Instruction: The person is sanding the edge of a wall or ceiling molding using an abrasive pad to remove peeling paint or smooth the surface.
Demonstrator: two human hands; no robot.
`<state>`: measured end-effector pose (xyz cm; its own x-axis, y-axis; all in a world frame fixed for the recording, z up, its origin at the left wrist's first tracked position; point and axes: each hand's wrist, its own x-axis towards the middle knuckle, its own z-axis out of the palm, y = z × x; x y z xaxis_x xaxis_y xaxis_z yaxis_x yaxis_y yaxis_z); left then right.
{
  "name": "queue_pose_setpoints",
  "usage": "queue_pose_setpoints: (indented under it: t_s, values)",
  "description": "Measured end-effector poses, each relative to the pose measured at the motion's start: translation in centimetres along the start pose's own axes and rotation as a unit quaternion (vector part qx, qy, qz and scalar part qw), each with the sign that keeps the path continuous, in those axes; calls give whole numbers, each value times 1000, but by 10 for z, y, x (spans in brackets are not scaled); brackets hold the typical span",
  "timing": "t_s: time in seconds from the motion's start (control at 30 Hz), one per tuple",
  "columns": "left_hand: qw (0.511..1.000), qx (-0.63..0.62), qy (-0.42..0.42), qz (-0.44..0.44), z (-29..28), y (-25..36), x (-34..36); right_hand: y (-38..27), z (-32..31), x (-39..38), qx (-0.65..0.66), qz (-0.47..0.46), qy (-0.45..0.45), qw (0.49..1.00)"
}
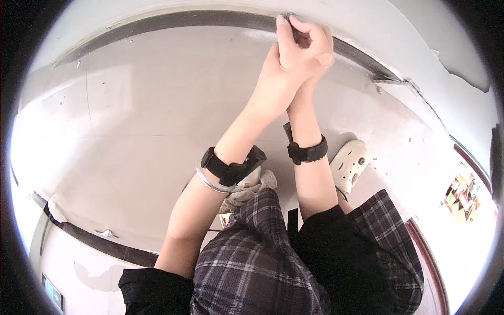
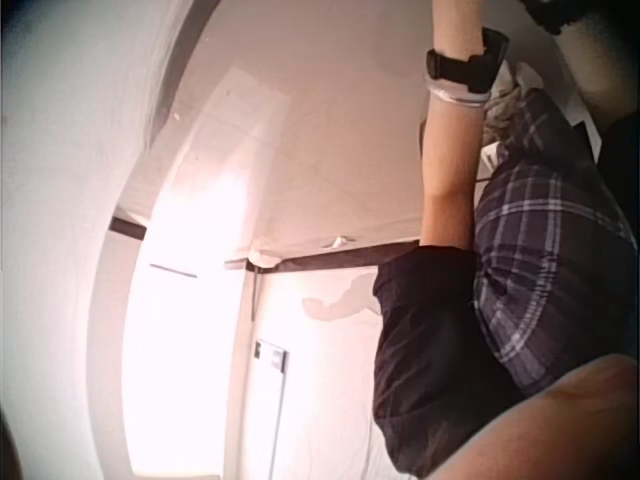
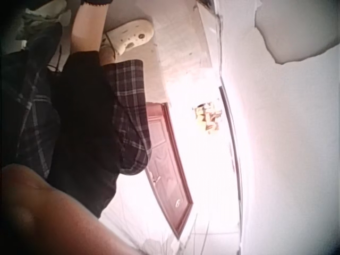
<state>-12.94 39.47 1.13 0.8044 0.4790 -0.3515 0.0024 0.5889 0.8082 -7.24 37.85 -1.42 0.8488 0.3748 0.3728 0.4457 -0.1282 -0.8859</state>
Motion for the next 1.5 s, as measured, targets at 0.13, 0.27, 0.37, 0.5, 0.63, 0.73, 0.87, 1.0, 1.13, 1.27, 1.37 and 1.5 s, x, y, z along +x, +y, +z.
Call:
queue_pose_setpoints:
  t_s: [0.13, 0.27, 0.37, 0.5, 0.63, 0.73, 0.87, 1.0, 1.13, 1.27, 1.37, 1.5]
  values:
    - [1000, 10, 0, 9, 5, -3, 2, 14, -7, -1, -35, 3, 107, 994]
    - [998, -6, 53, 38, -4, -8, 0, 12, 3, 0, 10, -22, -31, 999]
    - [1000, -6, 7, 20, 0, -2, 1, 12, 2, -1, -8, -26, 26, 999]
    - [999, 41, -8, 8, 4, -7, 5, 19, -9, -3, -83, -34, 84, 992]
    - [999, -36, 14, 28, -5, 0, 0, 5, 3, -2, -31, 22, -19, 999]
    - [1000, -10, -4, 23, 6, -8, 4, 17, -8, -1, -77, 29, 56, 995]
    - [998, 50, -26, 16, 1, -9, 5, 10, -6, 1, -22, 8, 97, 995]
    - [999, -17, 37, 9, -2, -11, 0, 7, 0, -3, -7, 6, -14, 1000]
    - [1000, -9, 4, 12, 4, -9, 3, 14, -9, -2, -59, 15, 78, 995]
    - [999, -1, 14, 36, -2, -8, 2, 8, -1, -2, -26, 7, -17, 999]
    - [999, -1, 17, 29, 0, -9, 1, 16, -3, -5, -42, -7, 55, 998]
    - [997, 74, -8, 9, 3, -13, 3, 18, -5, -5, -24, -6, 81, 996]
